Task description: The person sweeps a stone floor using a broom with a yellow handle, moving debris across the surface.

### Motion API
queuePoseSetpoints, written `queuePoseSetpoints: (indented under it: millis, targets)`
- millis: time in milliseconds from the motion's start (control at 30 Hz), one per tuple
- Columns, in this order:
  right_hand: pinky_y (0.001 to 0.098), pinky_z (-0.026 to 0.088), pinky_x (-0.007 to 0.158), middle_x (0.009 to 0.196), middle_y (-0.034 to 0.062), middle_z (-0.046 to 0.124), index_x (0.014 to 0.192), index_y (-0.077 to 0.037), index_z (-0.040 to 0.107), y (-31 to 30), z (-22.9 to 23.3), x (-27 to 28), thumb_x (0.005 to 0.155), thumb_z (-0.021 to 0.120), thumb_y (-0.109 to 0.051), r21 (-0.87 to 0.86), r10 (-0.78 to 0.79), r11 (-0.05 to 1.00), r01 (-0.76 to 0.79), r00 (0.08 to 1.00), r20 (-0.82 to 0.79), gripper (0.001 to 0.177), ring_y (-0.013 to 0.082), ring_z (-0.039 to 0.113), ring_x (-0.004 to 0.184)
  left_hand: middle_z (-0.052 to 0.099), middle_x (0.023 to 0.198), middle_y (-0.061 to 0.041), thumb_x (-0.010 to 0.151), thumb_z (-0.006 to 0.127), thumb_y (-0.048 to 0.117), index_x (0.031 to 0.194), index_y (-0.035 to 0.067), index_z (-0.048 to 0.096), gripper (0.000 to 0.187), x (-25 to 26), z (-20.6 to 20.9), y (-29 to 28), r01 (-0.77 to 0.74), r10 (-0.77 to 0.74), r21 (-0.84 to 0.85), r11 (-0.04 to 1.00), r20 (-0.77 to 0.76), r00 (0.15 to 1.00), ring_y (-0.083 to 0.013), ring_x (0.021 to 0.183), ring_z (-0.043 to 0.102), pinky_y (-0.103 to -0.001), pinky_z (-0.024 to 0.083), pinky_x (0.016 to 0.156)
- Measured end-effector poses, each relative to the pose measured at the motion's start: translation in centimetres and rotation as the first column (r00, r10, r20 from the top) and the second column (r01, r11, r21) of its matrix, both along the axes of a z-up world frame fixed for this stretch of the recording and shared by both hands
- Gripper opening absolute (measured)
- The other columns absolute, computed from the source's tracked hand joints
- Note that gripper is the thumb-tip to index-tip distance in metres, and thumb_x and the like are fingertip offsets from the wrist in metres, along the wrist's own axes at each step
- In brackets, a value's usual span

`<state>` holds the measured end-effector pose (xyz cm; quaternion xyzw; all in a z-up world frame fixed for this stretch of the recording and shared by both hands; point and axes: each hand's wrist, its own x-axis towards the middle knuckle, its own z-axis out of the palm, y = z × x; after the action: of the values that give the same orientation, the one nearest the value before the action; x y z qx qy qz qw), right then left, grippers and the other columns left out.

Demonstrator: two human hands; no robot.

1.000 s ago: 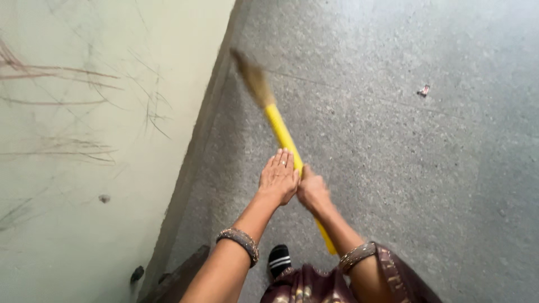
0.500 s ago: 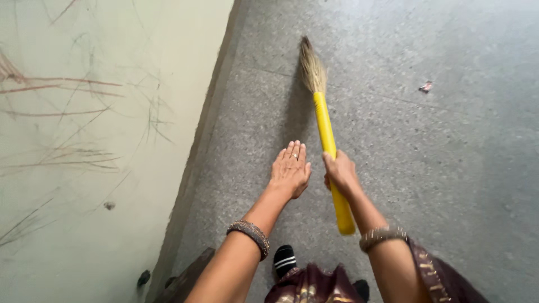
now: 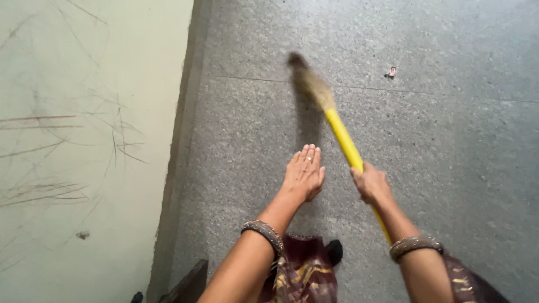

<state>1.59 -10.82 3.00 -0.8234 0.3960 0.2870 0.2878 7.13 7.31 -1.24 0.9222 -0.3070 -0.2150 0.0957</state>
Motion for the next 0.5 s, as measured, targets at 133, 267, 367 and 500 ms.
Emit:
queuePoseSetpoints:
  millis: [133,267,367,500]
  targets:
    - [0.0561,0.058,0.081,0.101,0.0275,0.073,0.136,-0.012,0.057,-2.6,0.5,-0.5,0.099,0.056,-0.047,-0.062,0.066,0.997,-0.055,0.981,0.182,0.051,0.0467,0.073,0.093,0.031,0.164,-0.019,0.104,0.032,0.037,0.156,-0.003,0.03,0.066,-0.4,1.1,-3.0,0.012,-0.011,-0.053,0.999,0.034,0.999,-0.0291,0.154,0.026,-0.042,0.022,0.123]
    - [0.0577,0.056,0.086,0.108,0.0248,0.073,0.136,-0.017,0.054,-4.3,-0.2,-4.5,0.099,0.052,-0.05,-0.11,0.284,0.955,-0.274,0.954,0.094,0.049,0.0466,0.072,0.098,0.031,0.163,-0.021,0.104,0.033,0.037,0.155,-0.004,0.031,0.065,-0.9,2.4,-5.9,0.063,-0.061,-0.056,0.996,0.029,0.998,-0.0308,0.153,0.027,-0.043,0.022,0.123]
    - [0.0557,0.054,0.092,0.114,0.0217,0.073,0.137,-0.023,0.054,-6.3,-0.4,-8.1,0.097,0.054,-0.054,-0.069,0.309,0.947,-0.315,0.948,-0.08,0.05,0.0432,0.069,0.108,0.033,0.163,-0.02,0.105,0.034,0.037,0.156,-0.004,0.031,0.065,-1.7,2.0,-7.5,0.09,-0.089,-0.059,0.994,0.014,0.996,-0.031,0.153,0.028,-0.044,0.022,0.124]
    - [0.051,0.061,0.084,0.109,0.0178,0.076,0.146,-0.028,0.048,-11.1,-0.5,-9.3,0.101,0.048,-0.053,-0.058,0.167,0.981,-0.185,0.96,-0.224,0.051,0.0348,0.076,0.099,0.033,0.163,-0.02,0.104,0.035,0.038,0.156,-0.003,0.032,0.066,-1.6,0.7,-10.2,0.083,-0.082,-0.053,0.995,0.013,0.997,-0.0309,0.153,0.028,-0.043,0.022,0.124]
